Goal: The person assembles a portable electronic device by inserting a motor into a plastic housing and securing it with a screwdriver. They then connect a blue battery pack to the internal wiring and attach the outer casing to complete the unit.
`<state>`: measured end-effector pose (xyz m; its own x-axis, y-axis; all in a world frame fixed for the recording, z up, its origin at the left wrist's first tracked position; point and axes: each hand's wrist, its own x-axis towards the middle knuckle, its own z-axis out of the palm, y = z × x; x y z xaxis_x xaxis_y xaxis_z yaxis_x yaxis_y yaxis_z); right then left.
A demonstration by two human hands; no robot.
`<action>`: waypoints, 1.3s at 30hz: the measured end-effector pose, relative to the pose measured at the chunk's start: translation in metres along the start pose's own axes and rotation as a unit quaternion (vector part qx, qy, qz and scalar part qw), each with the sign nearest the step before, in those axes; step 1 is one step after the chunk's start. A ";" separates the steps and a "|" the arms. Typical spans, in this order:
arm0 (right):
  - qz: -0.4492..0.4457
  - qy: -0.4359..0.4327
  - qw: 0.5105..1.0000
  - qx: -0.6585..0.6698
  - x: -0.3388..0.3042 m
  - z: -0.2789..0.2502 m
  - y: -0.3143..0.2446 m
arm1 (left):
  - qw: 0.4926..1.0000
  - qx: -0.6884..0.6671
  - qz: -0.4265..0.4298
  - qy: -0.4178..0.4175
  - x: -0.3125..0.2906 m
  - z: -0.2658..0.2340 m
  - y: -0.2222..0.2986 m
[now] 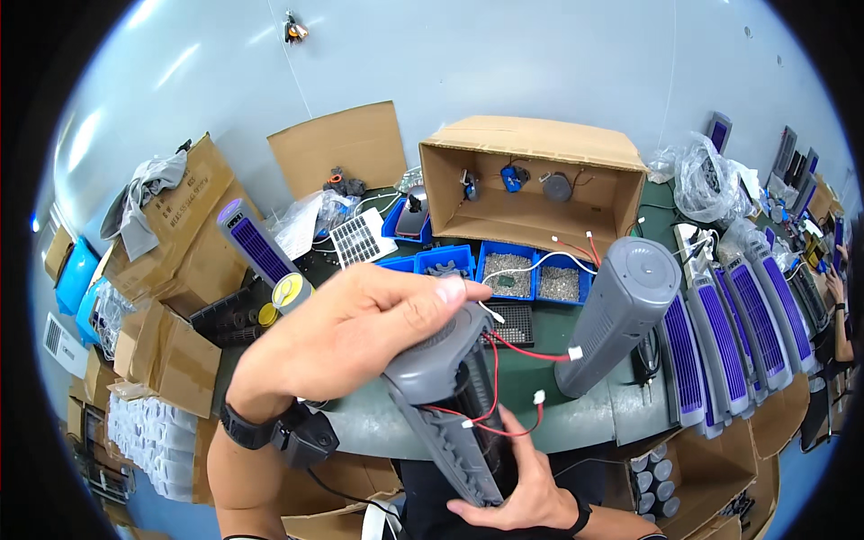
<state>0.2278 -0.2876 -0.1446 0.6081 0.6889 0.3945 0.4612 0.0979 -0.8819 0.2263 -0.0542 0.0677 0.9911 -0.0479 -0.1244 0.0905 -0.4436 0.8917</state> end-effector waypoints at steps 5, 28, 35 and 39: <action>0.195 -0.213 0.862 0.416 -0.008 -0.011 0.013 | 0.995 -0.091 -0.004 -0.045 0.011 0.004 -0.030; 0.330 -0.273 0.672 0.604 -0.052 0.021 0.066 | 0.978 0.107 -0.141 -0.111 0.037 0.025 -0.079; 0.327 -0.307 0.711 0.542 -0.042 0.023 0.061 | 0.991 0.061 -0.116 -0.031 0.033 0.053 -0.108; 0.308 -0.315 0.708 0.552 -0.045 0.027 0.068 | 0.987 0.118 -0.108 0.018 0.026 0.063 -0.103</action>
<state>0.2141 -0.2930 -0.2290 -0.0940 0.9948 -0.0389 -0.7638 -0.0971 -0.6381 0.2366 -0.0662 -0.0553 0.9545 0.0995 -0.2811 0.2782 -0.6362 0.7196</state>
